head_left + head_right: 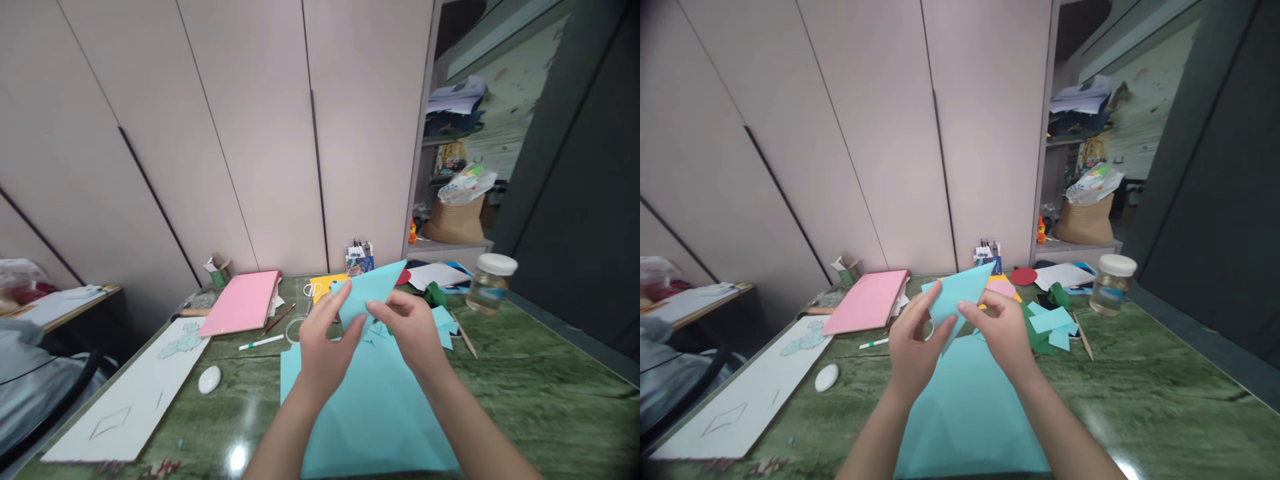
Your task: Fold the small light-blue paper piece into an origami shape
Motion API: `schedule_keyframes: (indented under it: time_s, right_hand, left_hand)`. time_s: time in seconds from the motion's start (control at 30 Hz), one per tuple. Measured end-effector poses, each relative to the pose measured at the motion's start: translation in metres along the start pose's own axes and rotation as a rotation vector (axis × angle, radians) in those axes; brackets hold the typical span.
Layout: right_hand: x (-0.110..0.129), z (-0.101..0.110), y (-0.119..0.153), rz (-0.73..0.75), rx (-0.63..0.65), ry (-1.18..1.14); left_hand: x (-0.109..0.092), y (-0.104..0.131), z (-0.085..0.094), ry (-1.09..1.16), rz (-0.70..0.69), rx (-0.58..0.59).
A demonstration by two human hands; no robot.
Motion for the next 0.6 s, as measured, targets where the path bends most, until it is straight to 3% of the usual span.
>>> schedule_keyframes:
  time_s: [0.13,0.37,0.6]
  right_hand:
    - [0.0021,-0.0016,-0.001,0.013,0.056,-0.053]
    - [0.0028,0.0025,-0.0025,0.057,0.009,0.143]
    - [0.0002,0.0014,-0.0054,0.046,0.088,0.077]
  left_hand:
    - [0.0016,-0.0011,0.0008,0.017,0.029,-0.004]
    - [0.003,-0.0024,0.0013,0.026,0.113,0.009]
    - [0.0052,-0.0037,0.0002,0.087,0.175,0.015]
Point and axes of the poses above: each hand's wrist, its own y-axis away from the middle knuckle, its own z-axis out of the back of the hand, x = y × z, the point moved 3 cm from there along -y, towards the middle knuckle, and after that the axes turned 15 degrees about z, right-handed, at the moved point
